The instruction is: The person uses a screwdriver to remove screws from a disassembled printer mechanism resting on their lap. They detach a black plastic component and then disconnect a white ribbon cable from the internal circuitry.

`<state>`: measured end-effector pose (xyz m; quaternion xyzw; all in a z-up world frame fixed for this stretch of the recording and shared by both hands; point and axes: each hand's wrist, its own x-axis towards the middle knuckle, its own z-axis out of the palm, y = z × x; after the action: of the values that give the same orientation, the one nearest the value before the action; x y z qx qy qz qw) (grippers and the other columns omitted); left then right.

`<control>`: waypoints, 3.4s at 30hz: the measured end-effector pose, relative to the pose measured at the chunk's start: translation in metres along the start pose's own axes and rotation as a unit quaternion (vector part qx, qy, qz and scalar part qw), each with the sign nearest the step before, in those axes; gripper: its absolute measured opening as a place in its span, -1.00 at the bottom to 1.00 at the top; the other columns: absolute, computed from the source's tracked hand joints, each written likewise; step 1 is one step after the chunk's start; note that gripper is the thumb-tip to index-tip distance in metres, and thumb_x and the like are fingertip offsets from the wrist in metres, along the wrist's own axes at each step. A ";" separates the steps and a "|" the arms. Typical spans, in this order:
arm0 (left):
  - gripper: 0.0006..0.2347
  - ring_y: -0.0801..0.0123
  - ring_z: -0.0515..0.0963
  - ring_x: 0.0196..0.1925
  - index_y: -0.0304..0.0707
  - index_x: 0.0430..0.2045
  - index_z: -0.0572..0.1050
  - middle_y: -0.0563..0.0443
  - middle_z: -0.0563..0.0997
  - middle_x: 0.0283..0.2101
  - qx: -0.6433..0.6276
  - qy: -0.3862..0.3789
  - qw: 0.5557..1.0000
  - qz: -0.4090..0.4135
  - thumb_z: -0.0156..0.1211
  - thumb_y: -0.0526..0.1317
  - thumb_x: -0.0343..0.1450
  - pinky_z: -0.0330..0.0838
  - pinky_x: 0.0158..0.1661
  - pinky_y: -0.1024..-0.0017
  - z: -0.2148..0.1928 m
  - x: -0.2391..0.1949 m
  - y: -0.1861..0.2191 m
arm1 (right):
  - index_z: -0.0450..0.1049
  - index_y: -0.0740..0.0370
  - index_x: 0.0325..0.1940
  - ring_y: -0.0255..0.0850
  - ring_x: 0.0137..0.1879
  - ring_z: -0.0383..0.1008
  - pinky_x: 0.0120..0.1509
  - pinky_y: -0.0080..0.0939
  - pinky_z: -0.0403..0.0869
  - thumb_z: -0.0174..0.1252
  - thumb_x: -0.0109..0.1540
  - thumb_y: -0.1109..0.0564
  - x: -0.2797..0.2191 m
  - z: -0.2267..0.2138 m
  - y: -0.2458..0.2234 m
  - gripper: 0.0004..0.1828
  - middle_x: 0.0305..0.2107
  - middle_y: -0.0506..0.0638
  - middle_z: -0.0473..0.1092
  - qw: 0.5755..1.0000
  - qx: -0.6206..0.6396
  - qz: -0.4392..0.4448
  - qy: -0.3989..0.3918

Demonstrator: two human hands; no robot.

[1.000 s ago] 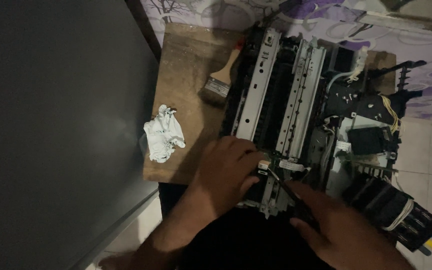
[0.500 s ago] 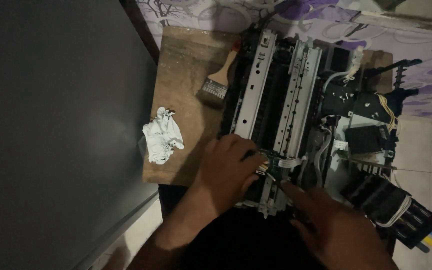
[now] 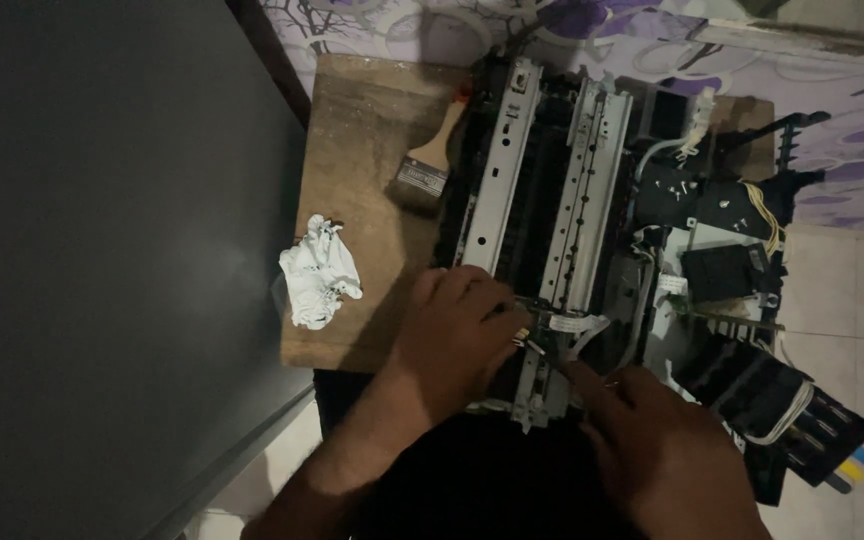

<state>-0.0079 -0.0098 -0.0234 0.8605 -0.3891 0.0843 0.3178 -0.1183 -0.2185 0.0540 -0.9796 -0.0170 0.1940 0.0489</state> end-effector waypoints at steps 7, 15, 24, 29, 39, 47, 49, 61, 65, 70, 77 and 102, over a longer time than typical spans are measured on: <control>-0.86 0.08 0.50 0.03 -0.05 -0.34 0.65 0.09 0.61 -0.17 -0.005 0.019 0.999 0.027 0.44 -0.27 0.28 0.26 0.07 -0.11 0.000 -0.004 -0.001 | 0.36 -0.20 0.36 0.02 -0.23 0.57 -0.43 0.11 0.56 0.26 0.09 0.11 -0.003 -0.003 0.000 -0.28 -0.13 0.04 0.48 0.995 -0.038 -0.049 0.081; -0.79 0.07 0.46 0.04 -0.04 -0.28 0.64 0.05 0.59 -0.16 0.022 -0.036 0.999 0.023 0.46 -0.16 0.26 0.27 -0.04 -0.05 -0.012 -0.009 0.004 | 0.52 -0.34 0.17 -0.35 0.06 0.67 0.24 -0.24 0.53 0.42 0.00 -0.06 -0.011 -0.041 0.010 -0.37 -0.09 -0.28 0.64 0.959 0.197 0.192 -0.071; -0.62 0.03 0.46 0.08 -0.05 -0.06 0.58 0.03 0.59 -0.04 0.037 -0.073 0.997 -0.013 0.47 -0.11 0.24 0.23 0.00 0.03 -0.018 -0.023 0.020 | 0.52 -0.17 -0.43 -0.37 -0.44 0.45 -0.29 -0.31 0.42 0.23 0.12 0.02 0.029 -0.105 -0.001 -0.96 -0.58 -0.27 0.49 0.993 0.089 0.022 -0.074; -0.58 0.03 0.43 -0.01 -0.09 -0.01 0.50 0.03 0.55 -0.06 0.007 -0.032 0.999 -0.025 0.45 -0.16 0.24 0.17 -0.05 0.05 -0.018 -0.030 0.024 | 0.55 -0.14 -0.03 -0.11 -0.13 0.63 -0.15 -0.01 0.62 0.33 0.16 -0.22 0.076 -0.093 -0.025 -0.64 -0.18 -0.13 0.53 0.985 -0.123 -0.082 -0.089; -0.60 0.05 0.46 0.04 -0.04 0.01 0.54 -0.01 0.56 -0.02 0.040 -0.040 0.998 -0.030 0.42 -0.10 0.28 0.22 0.04 0.01 -0.020 -0.031 0.026 | 0.60 0.03 -0.39 -0.05 -0.30 0.63 -0.29 0.06 0.55 0.07 0.25 -0.06 0.102 -0.063 -0.034 -0.73 -0.44 -0.06 0.56 0.986 -0.103 -0.086 -0.096; -0.54 -0.01 0.45 0.03 -0.07 0.03 0.56 -0.02 0.58 -0.04 0.070 -0.085 0.993 -0.053 0.43 -0.02 0.25 0.20 0.07 -0.08 -0.016 -0.028 0.033 | 0.58 -0.02 -0.40 -0.13 -0.28 0.61 -0.25 0.03 0.52 0.18 0.23 -0.10 0.101 -0.075 -0.037 -0.79 -0.44 -0.12 0.55 0.986 -0.081 -0.069 -0.132; -0.58 0.00 0.45 0.05 -0.09 0.01 0.56 -0.03 0.57 -0.02 0.050 -0.089 0.993 -0.057 0.42 -0.06 0.27 0.20 0.09 -0.09 -0.021 -0.027 0.032 | 0.60 -0.03 -0.30 -0.10 -0.19 0.61 -0.17 0.05 0.54 0.19 0.22 -0.09 0.101 -0.071 -0.035 -0.82 -0.33 -0.11 0.55 0.985 -0.087 -0.085 -0.124; -0.49 0.03 0.45 0.00 -0.10 0.13 0.48 -0.06 0.56 -0.04 0.029 -0.076 0.996 -0.046 0.43 -0.11 0.27 0.18 0.05 -0.02 -0.029 -0.028 0.033 | 0.58 -0.05 -0.38 -0.18 -0.26 0.62 -0.20 -0.04 0.51 0.06 0.23 -0.13 0.095 -0.090 -0.026 -0.74 -0.42 -0.15 0.56 0.982 -0.077 -0.080 -0.153; -0.51 -0.01 0.49 0.11 0.08 0.16 0.47 0.02 0.62 0.05 0.040 -0.155 0.983 -0.091 0.37 0.02 0.32 0.17 0.10 -0.16 -0.047 -0.017 0.033 | 0.59 -0.16 -0.14 -0.38 -0.30 0.64 -0.24 -0.38 0.60 0.21 0.29 -0.11 0.085 -0.120 -0.038 -0.87 -0.36 -0.23 0.62 0.981 -0.015 0.083 -0.173; -0.54 0.07 0.51 0.05 0.08 0.07 0.53 0.06 0.62 -0.02 0.051 -0.088 0.992 -0.080 0.47 -0.06 0.27 0.25 0.05 -0.13 -0.040 -0.032 0.016 | 0.65 -0.03 -0.22 -0.24 -0.62 0.42 -0.42 -0.19 0.39 0.21 0.25 -0.21 0.086 -0.108 0.024 -0.72 -0.62 -0.03 0.59 0.994 0.023 0.086 -0.063; -0.55 0.10 0.49 0.06 0.07 0.01 0.56 0.12 0.59 -0.01 0.031 -0.023 0.997 -0.062 0.53 -0.13 0.22 0.17 0.04 -0.04 -0.029 -0.038 0.010 | 0.71 -0.04 -0.22 -0.14 -0.60 0.67 -0.35 -0.20 0.54 0.13 0.30 -0.27 0.075 -0.136 0.044 -0.61 -0.70 0.08 0.63 0.978 -0.041 0.194 -0.060; -0.79 0.13 0.52 0.09 -0.02 -0.08 0.58 0.09 0.58 -0.05 -0.073 0.032 0.992 -0.098 0.27 -0.12 0.44 0.13 0.14 -0.12 -0.052 -0.041 0.013 | 0.55 0.17 -0.32 -0.11 -0.45 0.54 -0.15 -0.14 0.47 0.01 0.34 -0.32 0.081 -0.127 0.102 -0.46 -0.61 0.10 0.51 0.986 0.020 0.149 -0.072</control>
<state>-0.0401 0.0409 0.0070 0.8660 -0.2972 0.0518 0.3988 0.0066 -0.3267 0.1301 -0.9535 0.1299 0.2693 0.0375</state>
